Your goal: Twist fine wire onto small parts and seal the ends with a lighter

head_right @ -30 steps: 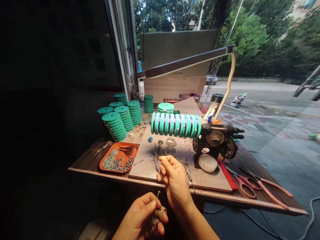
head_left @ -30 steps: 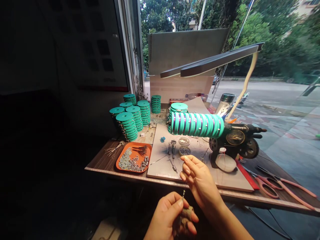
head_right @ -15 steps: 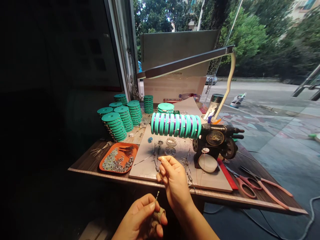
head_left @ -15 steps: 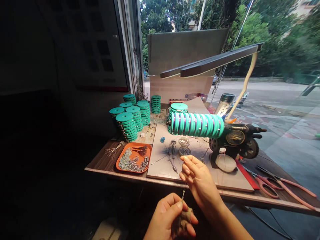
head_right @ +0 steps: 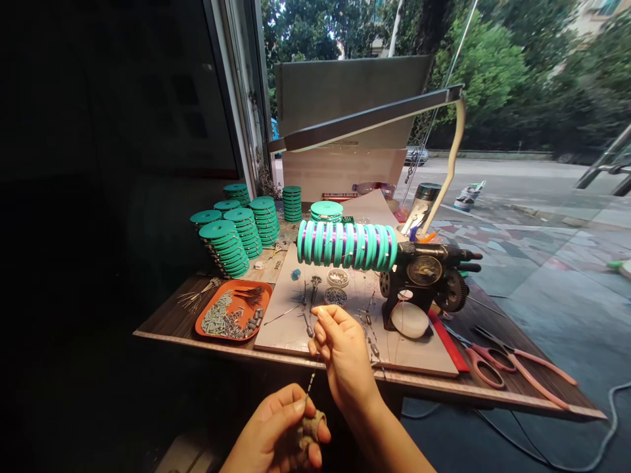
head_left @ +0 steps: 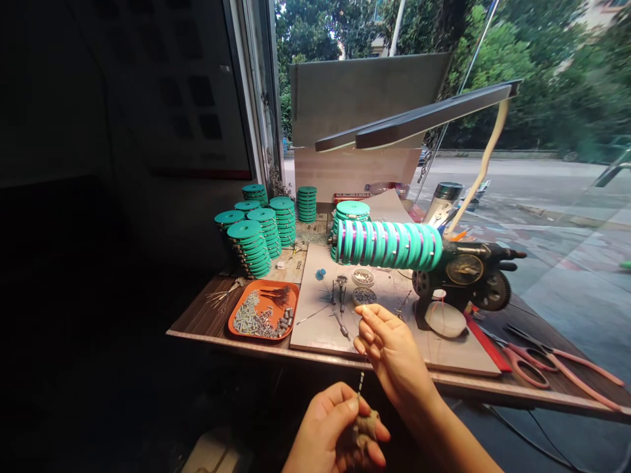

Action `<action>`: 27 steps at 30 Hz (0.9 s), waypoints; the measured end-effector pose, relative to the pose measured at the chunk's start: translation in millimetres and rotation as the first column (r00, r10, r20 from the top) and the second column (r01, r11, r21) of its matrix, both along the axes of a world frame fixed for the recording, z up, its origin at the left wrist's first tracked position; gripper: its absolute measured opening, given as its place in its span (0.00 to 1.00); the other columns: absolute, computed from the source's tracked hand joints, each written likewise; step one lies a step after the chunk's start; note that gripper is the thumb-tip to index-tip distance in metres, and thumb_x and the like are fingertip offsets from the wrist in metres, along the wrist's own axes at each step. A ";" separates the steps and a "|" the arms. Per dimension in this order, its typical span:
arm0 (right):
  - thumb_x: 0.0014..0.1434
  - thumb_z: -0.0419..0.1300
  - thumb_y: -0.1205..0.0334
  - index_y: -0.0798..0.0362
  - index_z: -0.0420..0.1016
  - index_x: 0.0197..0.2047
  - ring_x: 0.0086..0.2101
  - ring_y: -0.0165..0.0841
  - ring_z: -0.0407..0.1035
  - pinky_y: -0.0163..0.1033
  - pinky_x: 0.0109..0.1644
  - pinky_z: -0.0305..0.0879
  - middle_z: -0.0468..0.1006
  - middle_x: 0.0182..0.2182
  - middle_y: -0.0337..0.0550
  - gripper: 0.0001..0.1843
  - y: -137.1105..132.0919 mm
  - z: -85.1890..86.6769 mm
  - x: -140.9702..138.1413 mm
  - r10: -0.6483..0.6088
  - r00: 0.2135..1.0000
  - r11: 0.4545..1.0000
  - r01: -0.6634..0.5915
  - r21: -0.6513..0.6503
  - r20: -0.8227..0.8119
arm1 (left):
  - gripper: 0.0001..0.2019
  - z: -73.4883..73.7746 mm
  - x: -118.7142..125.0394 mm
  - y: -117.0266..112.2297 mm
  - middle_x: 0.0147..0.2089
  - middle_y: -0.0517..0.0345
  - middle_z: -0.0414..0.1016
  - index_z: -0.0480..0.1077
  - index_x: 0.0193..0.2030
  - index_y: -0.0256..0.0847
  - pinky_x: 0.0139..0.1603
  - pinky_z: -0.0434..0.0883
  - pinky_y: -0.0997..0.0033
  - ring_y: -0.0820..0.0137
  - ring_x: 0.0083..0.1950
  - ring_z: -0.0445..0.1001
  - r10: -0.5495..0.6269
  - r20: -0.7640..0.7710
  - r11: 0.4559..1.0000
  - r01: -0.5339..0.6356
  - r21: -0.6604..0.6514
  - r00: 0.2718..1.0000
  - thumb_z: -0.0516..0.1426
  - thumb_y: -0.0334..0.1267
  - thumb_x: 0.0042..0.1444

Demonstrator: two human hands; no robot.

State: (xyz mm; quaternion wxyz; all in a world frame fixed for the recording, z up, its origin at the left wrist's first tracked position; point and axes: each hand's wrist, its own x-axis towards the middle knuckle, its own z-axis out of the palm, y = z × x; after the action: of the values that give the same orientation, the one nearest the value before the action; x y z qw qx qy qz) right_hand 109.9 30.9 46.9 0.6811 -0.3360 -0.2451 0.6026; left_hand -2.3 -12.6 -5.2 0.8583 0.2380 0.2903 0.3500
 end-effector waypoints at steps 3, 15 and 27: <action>0.46 0.67 0.58 0.56 0.71 0.26 0.13 0.18 0.45 0.26 0.18 0.53 0.59 0.13 0.27 0.12 0.0 0.8 0.0 0.000 1.000 1.000 0.000 -0.001 0.002 | 0.14 3.3 -0.9 0.2 0.23 0.52 0.77 0.65 0.25 0.35 0.18 0.66 0.82 0.75 0.18 0.73 -0.006 -0.008 1.000 0.006 0.000 1.000 0.63 0.44 0.43; 0.46 0.67 0.58 0.56 0.71 0.27 0.13 0.18 0.45 0.26 0.18 0.52 0.59 0.13 0.27 0.11 1.1 -0.3 0.0 -0.001 1.000 1.000 0.001 0.000 0.008 | 0.16 5.8 -3.0 -0.8 0.23 0.53 0.77 0.64 0.25 0.36 0.16 0.63 0.83 0.75 0.17 0.72 -0.016 -0.025 1.000 0.015 -0.027 1.000 0.64 0.45 0.40; 0.44 0.68 0.56 0.56 0.71 0.26 0.13 0.18 0.45 0.27 0.18 0.51 0.59 0.13 0.27 0.13 2.0 1.2 1.0 -0.012 0.999 1.000 0.012 -0.008 0.041 | 0.13 17.1 -8.6 -1.5 0.26 0.51 0.77 0.64 0.27 0.36 0.23 0.64 0.77 0.74 0.20 0.72 -0.065 -0.105 0.996 0.059 -0.063 0.992 0.61 0.43 0.43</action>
State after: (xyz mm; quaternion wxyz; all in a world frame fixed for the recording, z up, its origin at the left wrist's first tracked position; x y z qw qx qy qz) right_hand 111.0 32.9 48.1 0.6783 -0.3524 -0.2544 0.5924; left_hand -10.9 -14.1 11.9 0.8587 0.2394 0.3387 0.3010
